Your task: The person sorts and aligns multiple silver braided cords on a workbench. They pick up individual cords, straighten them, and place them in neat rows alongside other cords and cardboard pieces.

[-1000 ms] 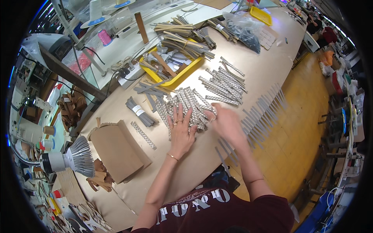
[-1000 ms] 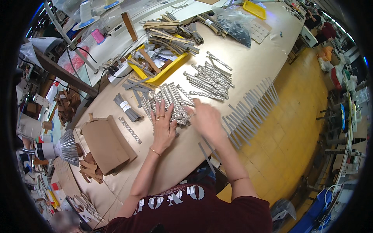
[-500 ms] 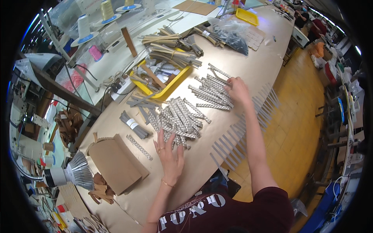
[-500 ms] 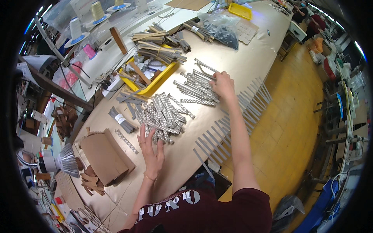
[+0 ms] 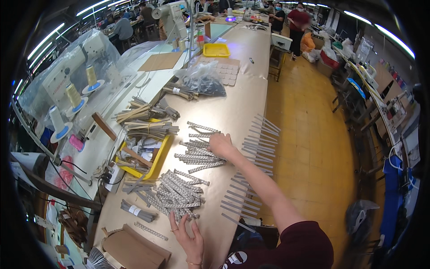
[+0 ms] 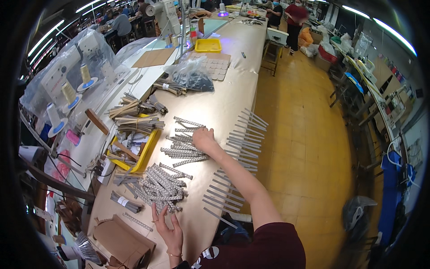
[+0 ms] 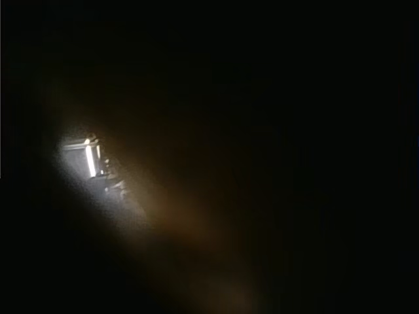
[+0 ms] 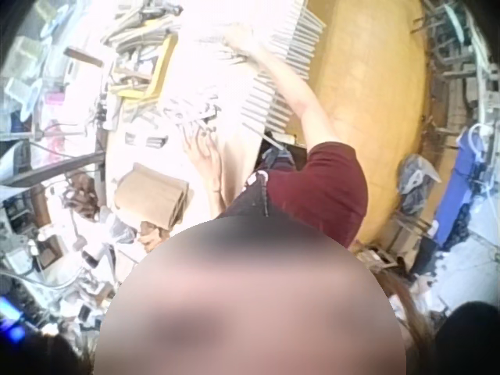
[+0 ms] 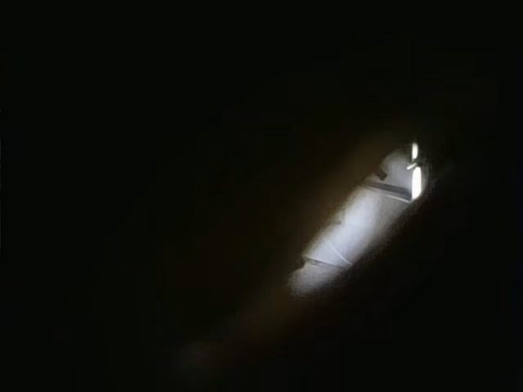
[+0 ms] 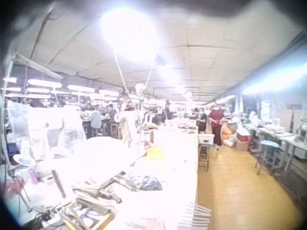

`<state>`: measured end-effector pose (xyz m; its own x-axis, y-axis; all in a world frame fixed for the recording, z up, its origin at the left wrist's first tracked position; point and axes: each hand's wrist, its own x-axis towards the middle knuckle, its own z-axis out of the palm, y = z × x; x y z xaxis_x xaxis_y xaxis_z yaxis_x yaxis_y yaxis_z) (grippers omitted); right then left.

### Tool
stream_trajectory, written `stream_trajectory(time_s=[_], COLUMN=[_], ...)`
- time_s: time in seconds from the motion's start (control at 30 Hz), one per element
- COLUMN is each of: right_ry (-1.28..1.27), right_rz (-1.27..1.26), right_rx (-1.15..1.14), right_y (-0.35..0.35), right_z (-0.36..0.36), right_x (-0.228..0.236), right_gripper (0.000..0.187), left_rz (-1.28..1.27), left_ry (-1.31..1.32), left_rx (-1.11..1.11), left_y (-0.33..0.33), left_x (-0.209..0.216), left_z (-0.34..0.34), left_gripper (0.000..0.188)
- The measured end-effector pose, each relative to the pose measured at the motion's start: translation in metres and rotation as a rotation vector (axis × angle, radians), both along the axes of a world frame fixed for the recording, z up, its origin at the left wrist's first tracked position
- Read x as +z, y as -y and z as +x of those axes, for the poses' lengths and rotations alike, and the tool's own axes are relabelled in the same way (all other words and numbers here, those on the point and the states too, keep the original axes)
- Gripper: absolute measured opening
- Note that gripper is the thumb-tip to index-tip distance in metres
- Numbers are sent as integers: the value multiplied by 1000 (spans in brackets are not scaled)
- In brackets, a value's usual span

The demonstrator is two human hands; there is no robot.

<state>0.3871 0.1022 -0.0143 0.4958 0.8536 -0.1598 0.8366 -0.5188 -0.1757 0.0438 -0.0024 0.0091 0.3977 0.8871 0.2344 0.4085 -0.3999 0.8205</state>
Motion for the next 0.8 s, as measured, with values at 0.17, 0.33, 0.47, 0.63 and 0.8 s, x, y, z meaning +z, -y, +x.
stream_trajectory(time_s=[0.17, 0.33, 0.47, 0.63, 0.8], right_ry=[-59, -5, -217, -977, -1509], right_rz=[229, 392, 491, 476, 22], right_rx=[-35, 12, -13, 323, 655], right_y=[14, 20, 29, 77, 113], right_z=[-5, -2, -12, -86, -181], right_x=[-2, 7, 34, 56, 44], right_gripper=[31, 24, 33, 45, 47], left_rz=[19, -10, -101, -435, -610], left_ry=[-12, 19, 94, 537, 918], left_rx=[5, -17, -74, -83, -103], left_y=[0, 3, 4, -6, -19], left_x=[6, 8, 8, 10, 27], left_z=[-5, -8, -8, 3, -5], left_gripper=[26, 23, 26, 46, 44])
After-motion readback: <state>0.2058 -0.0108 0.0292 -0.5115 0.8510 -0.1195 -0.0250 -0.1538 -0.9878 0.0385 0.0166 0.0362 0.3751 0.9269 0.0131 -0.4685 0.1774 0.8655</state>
